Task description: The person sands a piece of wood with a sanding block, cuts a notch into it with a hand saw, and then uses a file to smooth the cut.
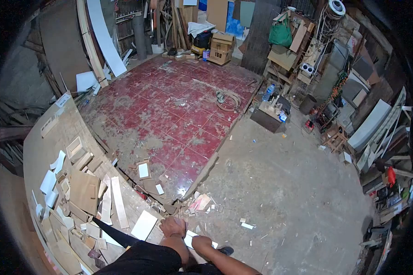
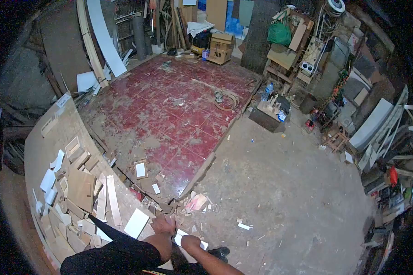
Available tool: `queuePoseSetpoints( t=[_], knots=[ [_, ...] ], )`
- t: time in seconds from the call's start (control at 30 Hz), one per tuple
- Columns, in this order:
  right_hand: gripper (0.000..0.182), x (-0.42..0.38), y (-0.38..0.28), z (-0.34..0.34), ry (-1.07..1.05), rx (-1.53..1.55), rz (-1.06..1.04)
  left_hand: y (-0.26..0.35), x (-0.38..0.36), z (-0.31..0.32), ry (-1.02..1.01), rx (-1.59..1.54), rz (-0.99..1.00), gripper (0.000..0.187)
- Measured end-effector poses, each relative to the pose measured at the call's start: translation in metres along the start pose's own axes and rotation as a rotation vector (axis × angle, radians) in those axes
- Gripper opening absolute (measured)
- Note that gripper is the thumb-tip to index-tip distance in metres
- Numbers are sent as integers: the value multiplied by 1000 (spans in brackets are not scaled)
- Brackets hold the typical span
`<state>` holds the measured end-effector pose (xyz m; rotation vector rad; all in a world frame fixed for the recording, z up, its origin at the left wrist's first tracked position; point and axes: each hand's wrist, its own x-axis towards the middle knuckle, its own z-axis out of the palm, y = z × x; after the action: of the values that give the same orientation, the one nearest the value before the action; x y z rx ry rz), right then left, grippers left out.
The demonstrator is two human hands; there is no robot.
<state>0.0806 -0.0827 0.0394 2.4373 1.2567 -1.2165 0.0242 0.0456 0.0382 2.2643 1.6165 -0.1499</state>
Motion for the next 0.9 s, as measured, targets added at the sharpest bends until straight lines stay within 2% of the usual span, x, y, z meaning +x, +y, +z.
queuePoseSetpoints(
  t=[0.1,0.23,0.3,0.37,0.53,0.63,0.67,0.77,0.9],
  knots=[
    [29,-17,4,0,-5,46,39,0,-4,2,-16,-15,1,57],
    [28,-46,12,-25,-120,-60,-4,2,0,2,9,5,-21,56],
    [26,-40,15,-14,-34,-32,-5,3,-2,-8,-31,1,-20,55],
    [25,-2,5,16,5,-61,79,9,-3,-11,-64,-19,-18,55],
    [27,-1,9,3,42,60,-30,7,-3,-7,-27,-12,-40,53],
    [27,-28,24,-3,-31,-22,-122,7,-1,-9,-46,-27,-46,54],
    [26,-39,23,-11,-68,-3,-70,6,-1,-10,-90,-31,-64,54],
    [26,-44,6,-21,-100,-79,6,3,-1,-6,-54,-19,-31,55],
    [23,5,-5,-7,-88,-84,11,2,-2,0,-25,17,-9,56]
  ],
)
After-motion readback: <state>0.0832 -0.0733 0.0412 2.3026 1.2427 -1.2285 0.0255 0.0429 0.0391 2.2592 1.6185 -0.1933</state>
